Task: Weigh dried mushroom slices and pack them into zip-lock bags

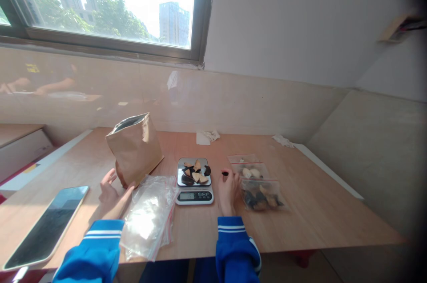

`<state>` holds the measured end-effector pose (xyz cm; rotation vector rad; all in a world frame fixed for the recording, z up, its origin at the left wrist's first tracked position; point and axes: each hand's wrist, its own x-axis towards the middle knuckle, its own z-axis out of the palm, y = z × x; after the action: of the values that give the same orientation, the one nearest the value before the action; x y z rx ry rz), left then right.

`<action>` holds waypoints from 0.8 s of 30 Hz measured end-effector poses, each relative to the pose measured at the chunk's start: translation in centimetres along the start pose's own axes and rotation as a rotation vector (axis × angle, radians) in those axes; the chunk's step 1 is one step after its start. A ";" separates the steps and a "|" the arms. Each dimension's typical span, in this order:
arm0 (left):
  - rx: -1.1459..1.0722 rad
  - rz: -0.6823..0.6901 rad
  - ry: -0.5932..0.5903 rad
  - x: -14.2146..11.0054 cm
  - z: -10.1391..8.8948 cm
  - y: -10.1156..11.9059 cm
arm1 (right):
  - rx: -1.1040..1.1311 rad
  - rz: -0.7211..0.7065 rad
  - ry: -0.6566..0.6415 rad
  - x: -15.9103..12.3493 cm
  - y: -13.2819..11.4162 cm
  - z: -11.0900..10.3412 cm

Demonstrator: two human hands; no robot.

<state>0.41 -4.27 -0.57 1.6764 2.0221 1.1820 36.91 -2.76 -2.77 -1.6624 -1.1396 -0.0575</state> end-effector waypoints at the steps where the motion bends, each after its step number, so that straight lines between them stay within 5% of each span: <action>1: 0.013 0.027 0.178 -0.4 -0.5 0.4 | -0.017 0.000 -0.011 -0.1 0.3 0.1; 2: 0.031 0.073 0.256 -0.9 -1.1 0.8 | -0.031 -0.001 -0.023 -0.2 0.5 0.2; 4: 0.098 0.143 0.217 -2.2 -2.2 2.2 | -0.053 -0.004 -0.042 -0.3 0.8 0.5; 9: 0.100 0.496 -0.298 -5.5 -1.9 5.8 | -0.083 -0.002 -0.048 -0.5 0.7 0.6; 13: 0.175 0.541 -0.419 -7.2 1.0 5.4 | -0.085 0.006 -0.015 -0.5 -0.1 0.0; 17: 0.201 0.530 -0.398 -7.6 2.9 3.4 | -0.015 -0.044 0.038 -0.7 -1.2 -1.4; 24: 0.093 0.545 -0.153 -7.9 3.3 3.3 | 0.265 -0.012 0.004 -4.3 -4.2 -4.8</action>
<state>7.18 -10.03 -2.59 2.3787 1.5958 1.0710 34.00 -9.27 -0.05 -1.4199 -1.1034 0.0790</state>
